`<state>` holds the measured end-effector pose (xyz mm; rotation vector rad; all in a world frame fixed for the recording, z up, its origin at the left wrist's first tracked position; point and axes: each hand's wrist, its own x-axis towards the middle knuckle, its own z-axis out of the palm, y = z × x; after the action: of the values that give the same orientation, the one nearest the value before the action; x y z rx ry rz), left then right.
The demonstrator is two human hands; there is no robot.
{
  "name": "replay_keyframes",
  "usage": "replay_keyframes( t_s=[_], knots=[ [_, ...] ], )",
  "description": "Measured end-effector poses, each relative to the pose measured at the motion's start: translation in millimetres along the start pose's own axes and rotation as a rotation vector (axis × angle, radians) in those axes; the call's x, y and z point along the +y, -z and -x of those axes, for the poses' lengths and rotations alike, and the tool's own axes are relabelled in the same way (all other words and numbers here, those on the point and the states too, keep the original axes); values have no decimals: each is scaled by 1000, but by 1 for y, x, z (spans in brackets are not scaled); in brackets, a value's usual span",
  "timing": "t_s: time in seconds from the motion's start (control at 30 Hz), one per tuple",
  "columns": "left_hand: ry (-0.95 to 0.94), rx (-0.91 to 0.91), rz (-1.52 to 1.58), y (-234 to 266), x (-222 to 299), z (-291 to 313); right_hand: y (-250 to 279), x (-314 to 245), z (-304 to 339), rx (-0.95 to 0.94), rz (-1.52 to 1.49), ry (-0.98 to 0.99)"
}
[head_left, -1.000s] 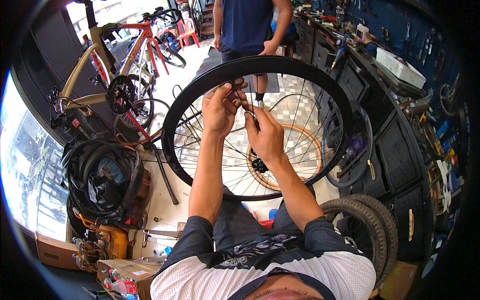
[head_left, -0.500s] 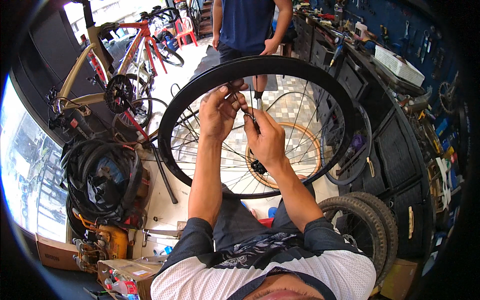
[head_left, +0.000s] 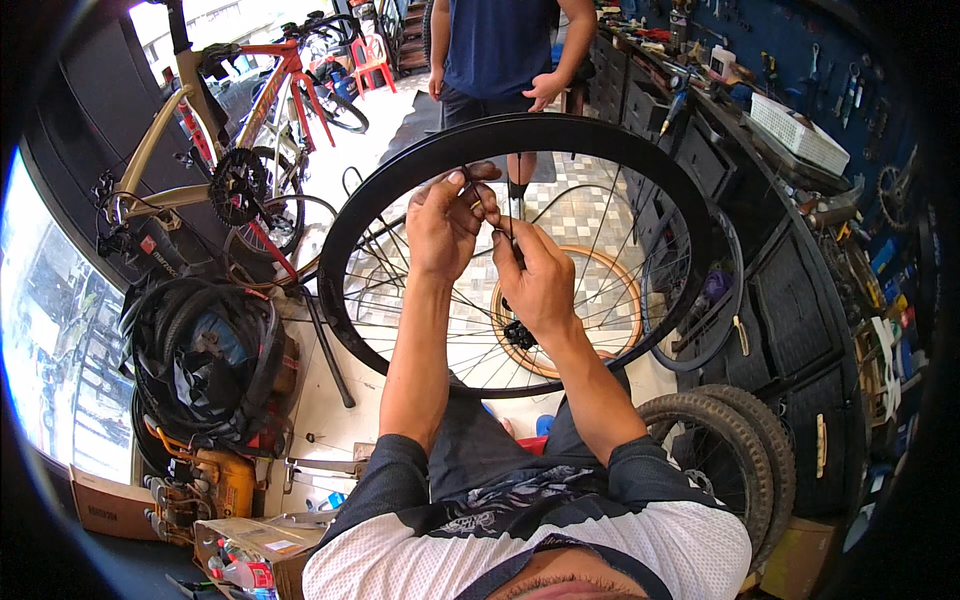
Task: The person threads and secures spokes into the hub of a bicycle wheel, rotating the wheel to access different spoke holes and tightening each spoke by hand. The person works continuously on the same wheel throughout the clip.
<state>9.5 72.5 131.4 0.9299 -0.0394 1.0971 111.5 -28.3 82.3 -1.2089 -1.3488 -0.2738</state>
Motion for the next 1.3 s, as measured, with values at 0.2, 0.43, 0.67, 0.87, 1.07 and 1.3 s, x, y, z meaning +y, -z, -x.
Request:
replay_keyframes(
  t_s=[0.2,0.43,0.67,0.87,1.07,1.3],
  knots=[
    [-107,90,-130,-4,-4,0,2,-6,-3,-11,-27,-8],
    [-71,24,-36,-8,-2,2,2,-4,-3,-13,3,-19],
    [-118,48,-123,-14,-2,3,1,-4,-5,-8,-17,-13],
    [-75,199,-139,-13,-3,-3,0,-5,-8,-11,-28,-5],
    [-38,90,20,-11,-1,-1,1,-2,-8,-24,-34,-30],
    [-111,211,-105,-25,-1,-2,-2,0,-9,23,-66,18]
  ],
)
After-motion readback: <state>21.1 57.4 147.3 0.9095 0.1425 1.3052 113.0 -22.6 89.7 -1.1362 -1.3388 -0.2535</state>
